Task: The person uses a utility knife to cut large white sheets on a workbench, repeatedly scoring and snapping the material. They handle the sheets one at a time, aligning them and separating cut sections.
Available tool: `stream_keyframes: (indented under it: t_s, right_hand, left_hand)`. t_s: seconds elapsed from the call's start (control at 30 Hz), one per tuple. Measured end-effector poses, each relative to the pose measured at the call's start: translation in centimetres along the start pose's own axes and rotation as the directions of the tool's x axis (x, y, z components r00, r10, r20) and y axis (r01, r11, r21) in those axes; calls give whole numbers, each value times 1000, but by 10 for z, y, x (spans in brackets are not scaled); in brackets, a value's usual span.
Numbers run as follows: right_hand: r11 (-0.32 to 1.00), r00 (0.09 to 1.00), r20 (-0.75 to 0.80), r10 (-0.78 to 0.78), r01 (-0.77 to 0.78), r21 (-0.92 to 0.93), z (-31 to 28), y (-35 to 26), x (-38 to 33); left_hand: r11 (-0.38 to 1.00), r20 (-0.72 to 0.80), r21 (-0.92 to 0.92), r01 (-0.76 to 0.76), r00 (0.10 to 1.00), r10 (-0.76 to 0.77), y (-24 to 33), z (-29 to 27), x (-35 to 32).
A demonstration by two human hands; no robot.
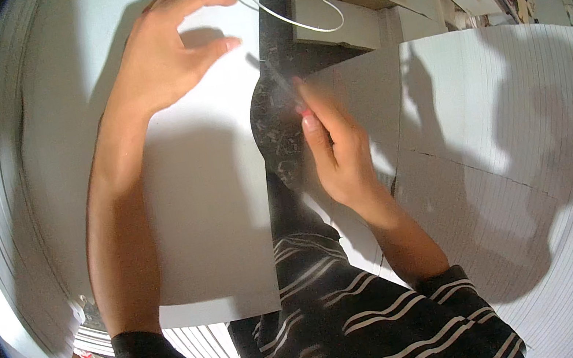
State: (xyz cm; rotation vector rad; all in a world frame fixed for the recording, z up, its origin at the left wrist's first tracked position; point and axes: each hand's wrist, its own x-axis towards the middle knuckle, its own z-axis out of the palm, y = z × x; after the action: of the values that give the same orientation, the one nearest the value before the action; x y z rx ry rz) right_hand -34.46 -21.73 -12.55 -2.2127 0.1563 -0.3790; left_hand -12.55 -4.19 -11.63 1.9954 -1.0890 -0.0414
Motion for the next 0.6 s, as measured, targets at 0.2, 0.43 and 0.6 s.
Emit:
stream_keyframes:
  t_s: [0.2, 0.43, 0.6]
  right_hand:
    - [896, 990, 3, -144, 132, -424, -8, -16, 4]
    - [877, 996, -53, -72, 37, -479, -8, -22, 2]
    - [883, 996, -73, -56, 16, -469, -6, -22, 7]
  left_hand:
    - [975, 115, 206, -84, 992, 61, 15, 3, -1]
    - [947, 83, 304, -108, 993, 87, 22, 17, 3]
    - [955, 100, 279, -100, 992, 74, 16, 15, 4]
